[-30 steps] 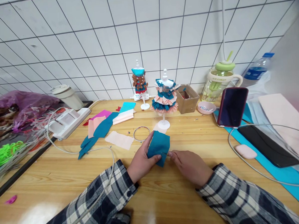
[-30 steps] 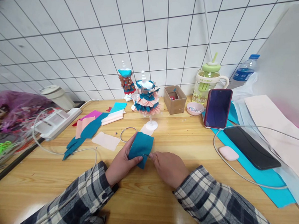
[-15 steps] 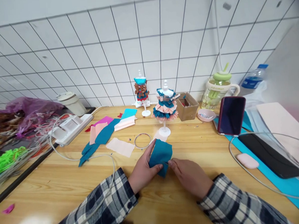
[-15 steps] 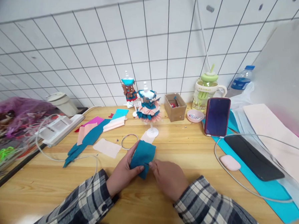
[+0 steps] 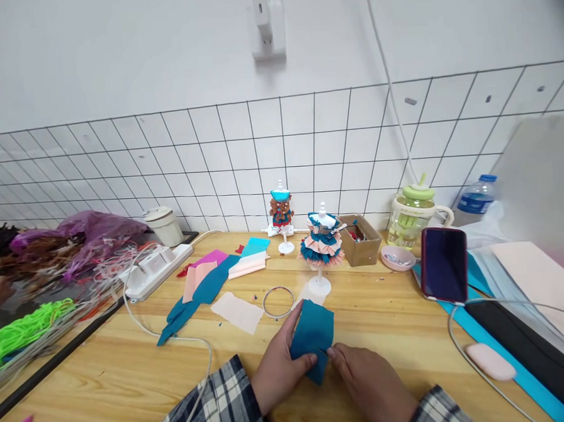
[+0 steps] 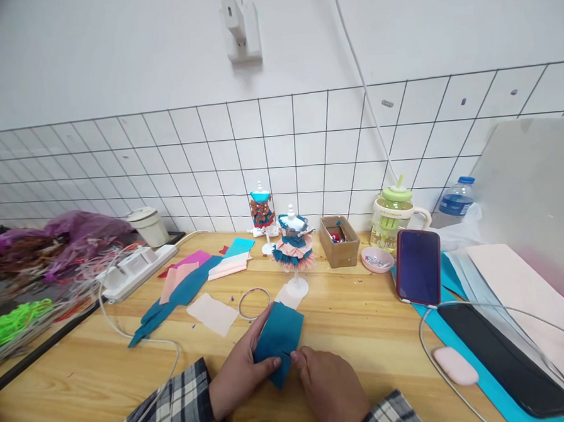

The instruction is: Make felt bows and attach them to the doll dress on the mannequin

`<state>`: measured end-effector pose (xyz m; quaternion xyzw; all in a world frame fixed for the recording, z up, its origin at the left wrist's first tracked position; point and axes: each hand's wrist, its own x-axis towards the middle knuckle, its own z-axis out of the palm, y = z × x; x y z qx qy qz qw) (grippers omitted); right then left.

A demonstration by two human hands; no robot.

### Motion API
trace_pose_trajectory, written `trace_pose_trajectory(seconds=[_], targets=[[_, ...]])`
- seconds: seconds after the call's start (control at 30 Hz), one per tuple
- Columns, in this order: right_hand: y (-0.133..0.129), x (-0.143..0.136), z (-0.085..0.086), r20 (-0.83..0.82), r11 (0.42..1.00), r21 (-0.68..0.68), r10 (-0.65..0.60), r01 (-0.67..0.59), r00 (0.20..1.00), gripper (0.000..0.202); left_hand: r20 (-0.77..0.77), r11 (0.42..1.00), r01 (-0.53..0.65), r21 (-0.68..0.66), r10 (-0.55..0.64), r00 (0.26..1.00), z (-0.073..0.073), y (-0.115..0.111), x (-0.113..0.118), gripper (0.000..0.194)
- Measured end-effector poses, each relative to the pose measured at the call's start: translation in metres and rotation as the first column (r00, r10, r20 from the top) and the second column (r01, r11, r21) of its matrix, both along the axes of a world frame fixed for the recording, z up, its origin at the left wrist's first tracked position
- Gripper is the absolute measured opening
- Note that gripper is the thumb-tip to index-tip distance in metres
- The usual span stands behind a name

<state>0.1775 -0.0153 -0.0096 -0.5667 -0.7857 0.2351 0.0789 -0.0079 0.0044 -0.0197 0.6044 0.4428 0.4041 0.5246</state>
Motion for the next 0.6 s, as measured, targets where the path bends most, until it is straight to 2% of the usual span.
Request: trace_pose_trajectory(seconds=[0.3, 0.6], targets=[[0.001, 0.002, 0.002, -0.002, 1.0, -0.008, 0.004, -0.004, 1.0, 0.049, 0.005, 1.0, 0.022, -0.017, -0.022, 1.0, 0.006, 0.001, 0.001, 0.091], [0.0, 0.001, -0.001, -0.06, 0.999, -0.038, -0.022, 0.019, 0.998, 0.049, -0.059, 1.0, 0.018, -0.003, -0.018, 0.998, 0.01, -0.004, 0.004, 0.091]])
